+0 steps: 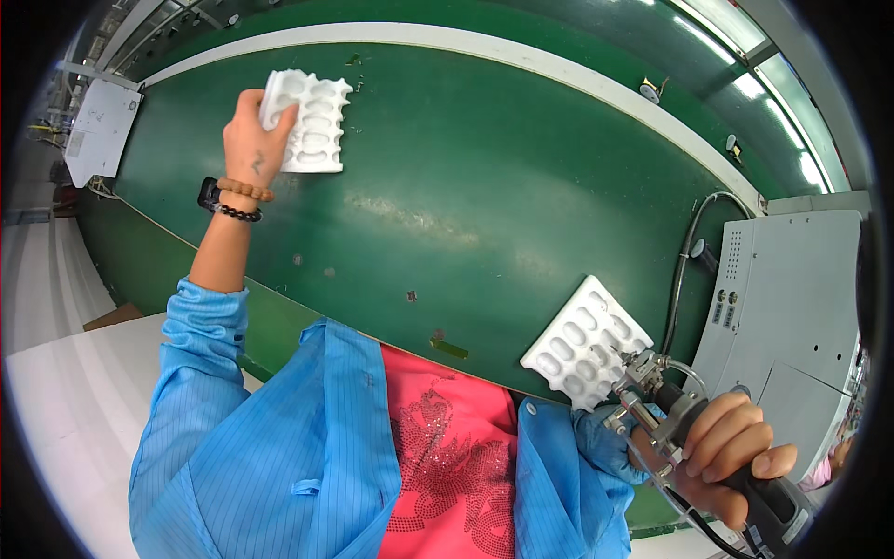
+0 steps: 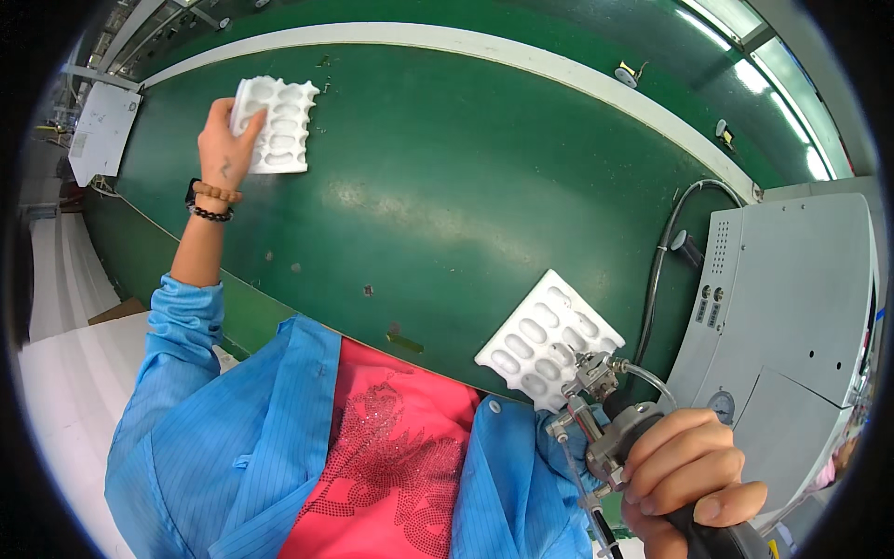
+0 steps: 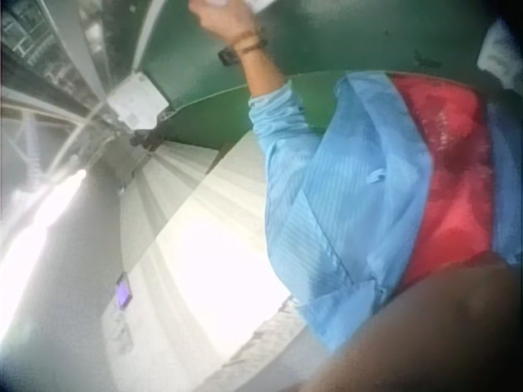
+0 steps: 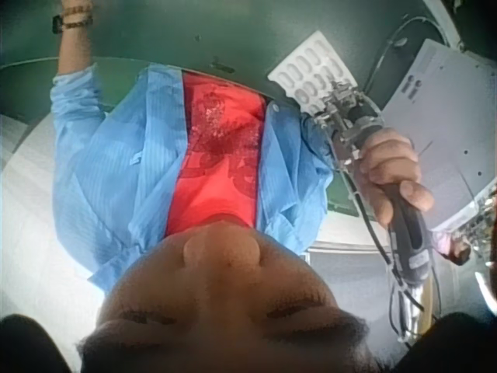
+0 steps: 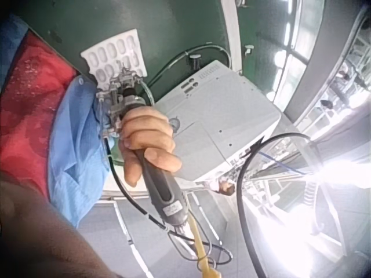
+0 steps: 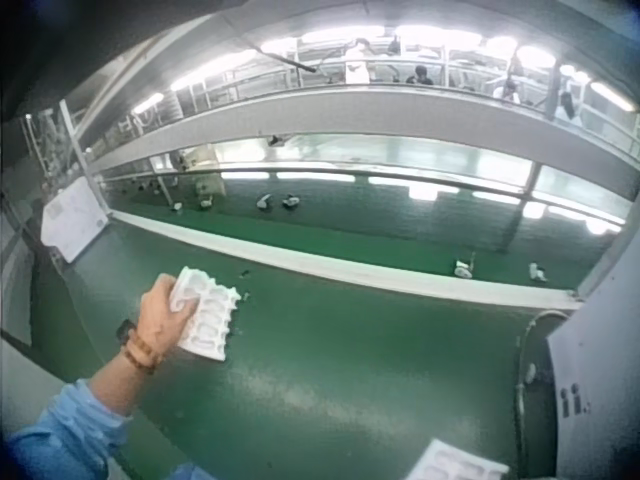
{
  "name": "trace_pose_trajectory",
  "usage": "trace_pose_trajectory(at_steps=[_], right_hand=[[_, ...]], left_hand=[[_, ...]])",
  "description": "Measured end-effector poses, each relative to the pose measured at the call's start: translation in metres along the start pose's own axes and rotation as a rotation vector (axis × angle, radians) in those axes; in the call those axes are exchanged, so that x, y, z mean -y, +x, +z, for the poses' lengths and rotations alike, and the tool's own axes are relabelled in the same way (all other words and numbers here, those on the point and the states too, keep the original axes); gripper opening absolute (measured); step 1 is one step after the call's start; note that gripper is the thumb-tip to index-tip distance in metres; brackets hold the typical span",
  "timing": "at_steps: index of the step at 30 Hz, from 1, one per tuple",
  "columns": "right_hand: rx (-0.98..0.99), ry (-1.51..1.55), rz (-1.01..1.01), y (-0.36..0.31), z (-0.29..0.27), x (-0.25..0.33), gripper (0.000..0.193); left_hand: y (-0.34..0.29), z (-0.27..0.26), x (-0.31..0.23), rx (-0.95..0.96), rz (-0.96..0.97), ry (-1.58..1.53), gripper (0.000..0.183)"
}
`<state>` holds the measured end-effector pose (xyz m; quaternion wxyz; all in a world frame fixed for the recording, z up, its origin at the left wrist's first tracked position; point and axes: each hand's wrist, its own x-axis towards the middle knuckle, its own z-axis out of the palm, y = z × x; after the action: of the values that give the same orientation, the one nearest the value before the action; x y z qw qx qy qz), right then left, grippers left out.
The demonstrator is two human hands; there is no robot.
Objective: The person uses a soldering iron to attach small electronic components to a green circuit board. They repeatedly pick up components from the table, place them on the board, and solder them in place. The person also wipes the board with a white cloth and moves a white foam tray on the workbench.
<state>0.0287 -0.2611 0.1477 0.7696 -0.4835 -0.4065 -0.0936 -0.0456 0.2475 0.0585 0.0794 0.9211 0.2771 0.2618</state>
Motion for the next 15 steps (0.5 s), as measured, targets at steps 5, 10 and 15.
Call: trace_pose_trajectory(at_steps=[5,10,15], right_hand=[[0.013,-0.004,0.018,0.0,0.001,-0.002,0.048],[0.033,0.006,0.026,0.002,-0.003,-0.002,0.048],[0.018,0.003,0.02,0.003,-0.003,-0.003,0.048]], left_hand=[[-0.038,-0.015,-0.08,0.364,-0.322,-0.854,0.032],[-0.125,-0.002,-0.166,0.527,0.056,-0.69,0.033],[-0.112,0.005,-0.144,0.357,0.093,-0.457,0.032]])
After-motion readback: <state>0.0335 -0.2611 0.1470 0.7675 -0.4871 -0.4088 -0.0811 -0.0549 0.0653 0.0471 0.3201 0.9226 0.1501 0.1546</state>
